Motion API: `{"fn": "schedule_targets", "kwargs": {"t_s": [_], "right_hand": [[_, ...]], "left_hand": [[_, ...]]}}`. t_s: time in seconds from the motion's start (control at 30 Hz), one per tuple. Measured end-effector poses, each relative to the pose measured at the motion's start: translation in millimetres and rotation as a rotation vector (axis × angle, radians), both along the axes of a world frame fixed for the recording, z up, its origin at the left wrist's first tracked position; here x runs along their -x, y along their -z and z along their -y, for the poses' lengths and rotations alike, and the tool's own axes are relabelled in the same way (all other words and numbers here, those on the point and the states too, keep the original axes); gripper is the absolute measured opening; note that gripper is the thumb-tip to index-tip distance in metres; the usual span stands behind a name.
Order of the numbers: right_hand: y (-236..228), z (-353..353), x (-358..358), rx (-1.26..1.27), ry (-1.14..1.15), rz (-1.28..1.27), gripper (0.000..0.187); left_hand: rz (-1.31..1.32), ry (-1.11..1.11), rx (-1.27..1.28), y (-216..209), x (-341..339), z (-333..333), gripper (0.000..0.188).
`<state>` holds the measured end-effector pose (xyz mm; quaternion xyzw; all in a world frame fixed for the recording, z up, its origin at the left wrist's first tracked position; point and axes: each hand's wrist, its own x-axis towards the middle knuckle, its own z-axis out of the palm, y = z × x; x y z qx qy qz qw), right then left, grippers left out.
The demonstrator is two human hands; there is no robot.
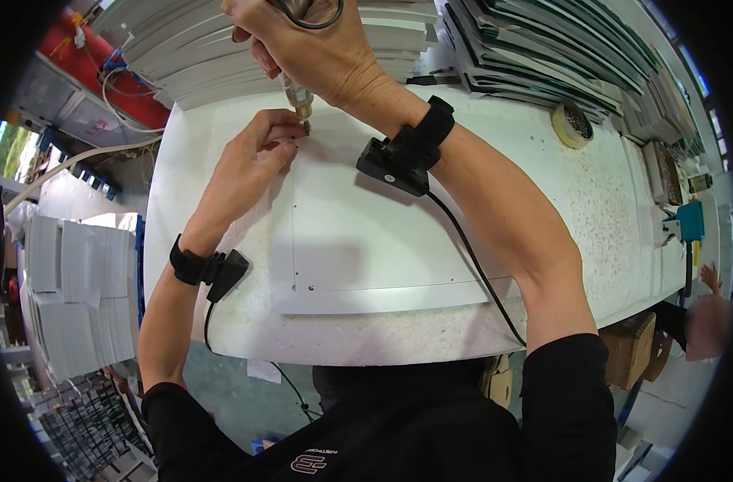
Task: The person uses a pneumatic screwdriver to fasten screws into a white window frame on a workbench. After securing the frame, they place it into a cardboard box and then pick up a dark mesh screen to place it onto another frame.
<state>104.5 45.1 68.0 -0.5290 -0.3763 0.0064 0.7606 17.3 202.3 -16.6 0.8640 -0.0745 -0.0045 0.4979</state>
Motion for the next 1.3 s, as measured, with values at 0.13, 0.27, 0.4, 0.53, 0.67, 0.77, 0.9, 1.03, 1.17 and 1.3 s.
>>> {"fn": "schedule_targets", "kwargs": {"t_s": [0.13, 0.27, 0.4, 0.53, 0.67, 0.77, 0.9, 1.03, 1.17, 1.3], "right_hand": [[2, 0, -4, 0.061, -0.026, 0.044, 0.016], [-1, -1, -2, 0.097, -0.046, 0.035, 0.017], [0, -2, -3, 0.117, -0.067, 0.041, 0.017], [-1, -2, -1, 0.055, -0.105, 0.048, 0.02], [4, -3, -5, 0.151, -0.076, 0.057, 0.026], [10, -4, -9, 0.107, -0.082, 0.04, 0.029], [12, -3, -11, 0.159, -0.092, 0.046, 0.025], [8, -5, 1, 0.165, -0.125, 0.096, 0.02], [-8, 20, 5, 0.093, -0.089, 0.155, 0.022], [-46, 88, 25, -0.002, 0.129, 0.225, 0.026]], "left_hand": [[0.19, 0.064, -0.34, -11, 24, 4, 0.035], [0.277, 0.156, -0.485, -11, 33, 3, 0.032], [0.314, 0.147, -0.545, -10, 33, 3, 0.033], [0.352, 0.143, -0.628, -10, 35, 6, 0.034], [0.33, 0.135, -0.665, -13, 36, 8, 0.034], [0.287, 0.127, -0.661, -14, 37, 9, 0.033], [0.295, 0.134, -0.594, -8, 34, 4, 0.031], [0.354, 0.119, -0.63, -9, 36, 9, 0.03], [0.303, 0.07, -0.645, -15, 39, 18, 0.03], [0.281, 0.132, -0.749, -21, 33, 26, 0.028]]}}
